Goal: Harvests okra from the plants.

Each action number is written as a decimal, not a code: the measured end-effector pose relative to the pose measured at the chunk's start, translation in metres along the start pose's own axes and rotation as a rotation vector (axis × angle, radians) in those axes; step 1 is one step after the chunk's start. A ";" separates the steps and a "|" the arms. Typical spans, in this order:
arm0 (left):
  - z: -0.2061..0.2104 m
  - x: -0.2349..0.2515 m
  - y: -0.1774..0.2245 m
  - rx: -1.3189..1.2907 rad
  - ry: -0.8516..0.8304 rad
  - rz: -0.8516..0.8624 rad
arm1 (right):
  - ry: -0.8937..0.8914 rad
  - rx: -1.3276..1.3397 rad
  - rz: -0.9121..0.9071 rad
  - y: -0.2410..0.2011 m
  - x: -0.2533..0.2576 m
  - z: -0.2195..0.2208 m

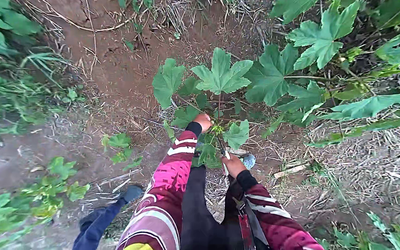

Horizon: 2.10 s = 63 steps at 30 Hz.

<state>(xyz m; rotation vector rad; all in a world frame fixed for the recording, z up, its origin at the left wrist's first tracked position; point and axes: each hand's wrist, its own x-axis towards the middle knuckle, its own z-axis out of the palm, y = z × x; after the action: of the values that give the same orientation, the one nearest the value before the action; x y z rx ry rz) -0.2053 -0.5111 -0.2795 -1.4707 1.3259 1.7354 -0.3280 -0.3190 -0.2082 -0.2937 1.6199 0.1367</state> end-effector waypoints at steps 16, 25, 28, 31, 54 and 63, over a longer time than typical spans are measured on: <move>-0.005 0.002 -0.021 0.187 0.049 0.148 | 0.187 -0.191 0.070 -0.063 0.031 0.006; -0.002 0.000 -0.021 0.172 0.076 0.143 | 0.216 -0.334 0.077 -0.072 0.032 0.002; 0.000 0.000 -0.020 0.181 0.077 0.144 | 0.208 -0.367 0.078 -0.072 0.029 -0.001; 0.002 -0.001 -0.018 0.192 0.078 0.134 | 0.201 -0.386 0.083 -0.072 0.029 -0.003; 0.044 -0.138 0.066 -0.865 0.146 0.482 | -0.047 0.376 0.053 0.173 -0.031 -0.071; 0.233 -0.129 0.248 -0.842 0.077 0.385 | -0.076 0.610 -0.216 0.267 -0.056 -0.183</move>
<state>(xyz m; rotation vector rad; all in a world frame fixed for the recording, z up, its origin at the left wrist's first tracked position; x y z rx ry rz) -0.4821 -0.3750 -0.0862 -1.7816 0.9831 2.7298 -0.5738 -0.1055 -0.1631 0.0116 1.4668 -0.4996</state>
